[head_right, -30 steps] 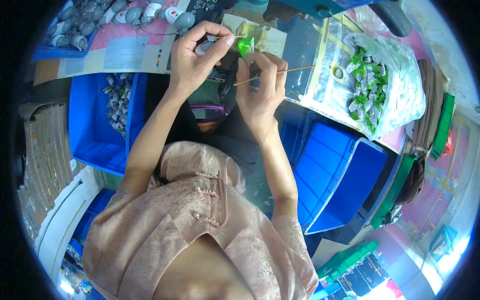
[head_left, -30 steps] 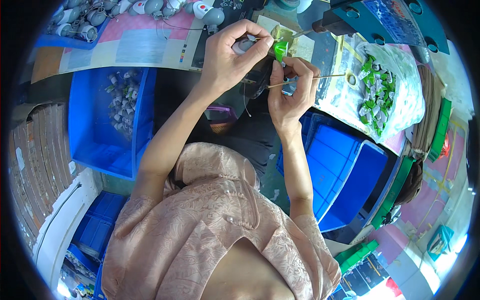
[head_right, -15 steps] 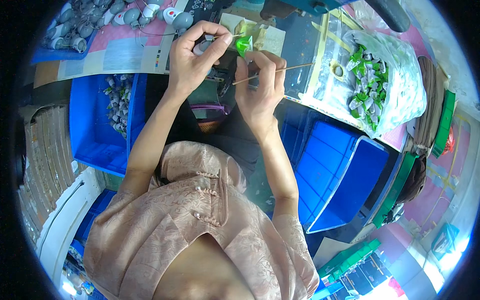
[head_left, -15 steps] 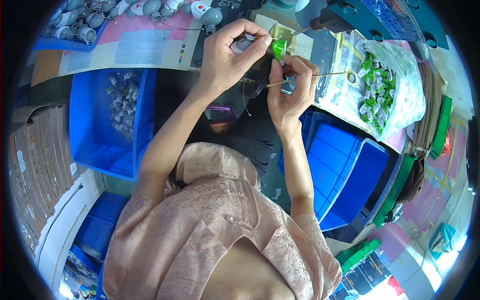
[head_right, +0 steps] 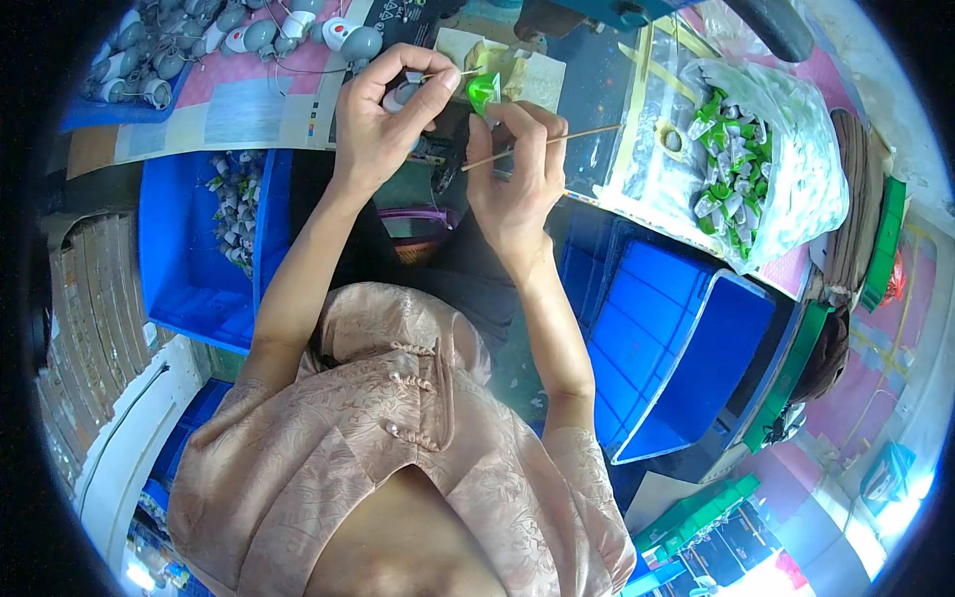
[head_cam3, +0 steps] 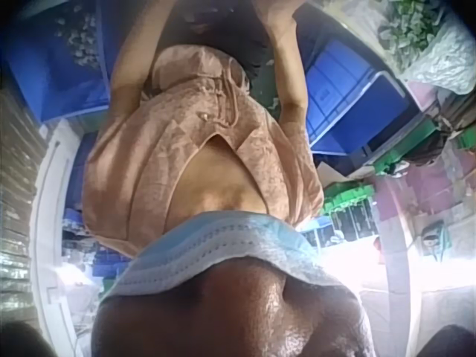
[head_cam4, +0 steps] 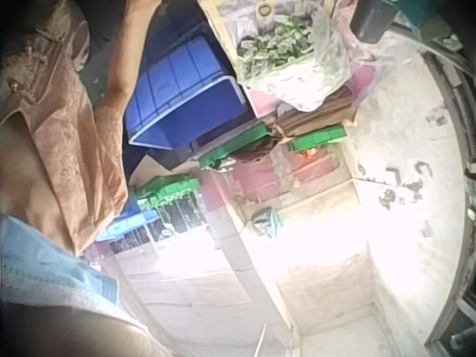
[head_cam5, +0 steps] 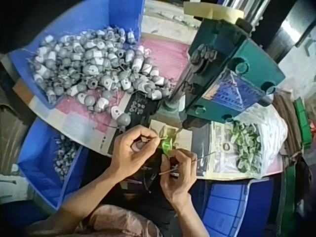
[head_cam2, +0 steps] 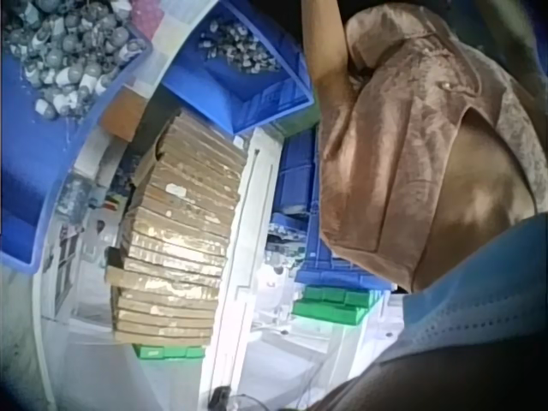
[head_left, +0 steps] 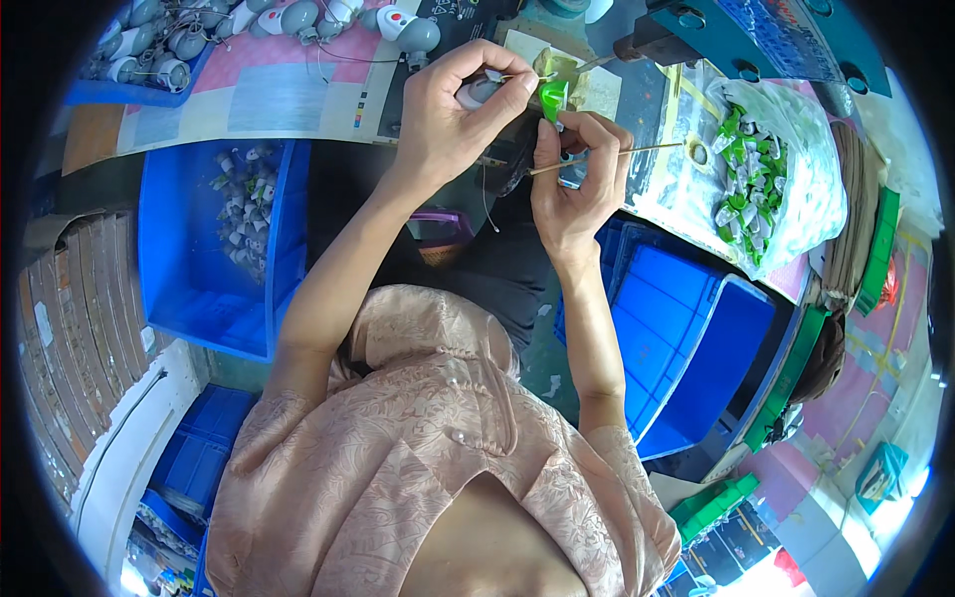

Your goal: Assemble small plastic and metal components using a manual press and handheld marking tools on a factory workbench.

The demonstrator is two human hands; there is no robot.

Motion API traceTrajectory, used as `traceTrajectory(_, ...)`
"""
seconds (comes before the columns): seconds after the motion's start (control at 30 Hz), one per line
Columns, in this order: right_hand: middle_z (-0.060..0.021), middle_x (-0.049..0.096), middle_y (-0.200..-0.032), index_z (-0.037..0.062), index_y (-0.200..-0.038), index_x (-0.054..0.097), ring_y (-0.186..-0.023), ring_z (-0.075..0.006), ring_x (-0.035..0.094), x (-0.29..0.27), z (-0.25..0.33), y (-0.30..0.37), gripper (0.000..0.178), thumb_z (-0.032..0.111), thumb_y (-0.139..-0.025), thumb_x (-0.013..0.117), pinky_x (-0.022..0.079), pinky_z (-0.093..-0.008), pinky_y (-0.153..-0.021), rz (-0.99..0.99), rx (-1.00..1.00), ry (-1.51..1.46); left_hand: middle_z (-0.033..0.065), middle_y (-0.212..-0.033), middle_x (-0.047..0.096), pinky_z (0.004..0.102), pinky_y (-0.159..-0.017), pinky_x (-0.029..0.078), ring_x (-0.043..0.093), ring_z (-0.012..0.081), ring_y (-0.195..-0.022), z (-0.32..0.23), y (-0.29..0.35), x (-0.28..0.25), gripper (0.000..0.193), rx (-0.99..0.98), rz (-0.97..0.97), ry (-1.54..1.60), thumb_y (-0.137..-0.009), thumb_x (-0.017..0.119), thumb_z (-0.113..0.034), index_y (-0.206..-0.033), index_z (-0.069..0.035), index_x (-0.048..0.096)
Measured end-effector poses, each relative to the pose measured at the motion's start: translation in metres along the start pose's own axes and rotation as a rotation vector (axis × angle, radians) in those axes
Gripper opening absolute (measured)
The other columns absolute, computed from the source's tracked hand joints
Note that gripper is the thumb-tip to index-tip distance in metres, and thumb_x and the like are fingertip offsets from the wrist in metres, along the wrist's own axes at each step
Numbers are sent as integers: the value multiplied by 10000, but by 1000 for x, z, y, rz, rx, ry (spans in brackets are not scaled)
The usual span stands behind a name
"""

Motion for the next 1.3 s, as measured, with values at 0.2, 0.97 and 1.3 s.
traceTrajectory(0.2, -127, 631, -1020, 32, -1084, 635, -776, -219, 603, 0, 1, -1, 318, -73, -821, 779, 519, -328, -659, -5, 10, -1, -49, -870, 683, 190, -583, 520, 589, 1, -730, -1, 0, 1, 137, -13, -4, 0, -979, 733, -190, -1020, -60, 722)
traceTrajectory(0.97, -115, 645, -1009, 67, -1055, 645, -821, -299, 658, 5, 10, -28, 242, 70, -859, 787, 540, -383, -652, 3, -93, 254, 28, -866, 729, 223, -684, 513, 624, 51, -760, -9, -3, 0, 117, -71, 0, 11, -895, 779, -70, -971, -9, 714)
traceTrajectory(1.3, -75, 682, -1021, 76, -1043, 651, -921, -294, 608, -7, 6, -33, 375, 141, -760, 888, 460, -420, -872, -35, -64, 206, 35, -887, 734, 233, -701, 523, 643, 64, -791, -6, -3, -1, 126, -124, 6, 93, -909, 769, -94, -973, -3, 711)
Point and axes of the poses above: each hand's wrist, its own y-axis away from the middle knuckle, its own x-axis out of the palm, z = x × y, the point moved 3 cm from there along -y, towards the middle knuckle
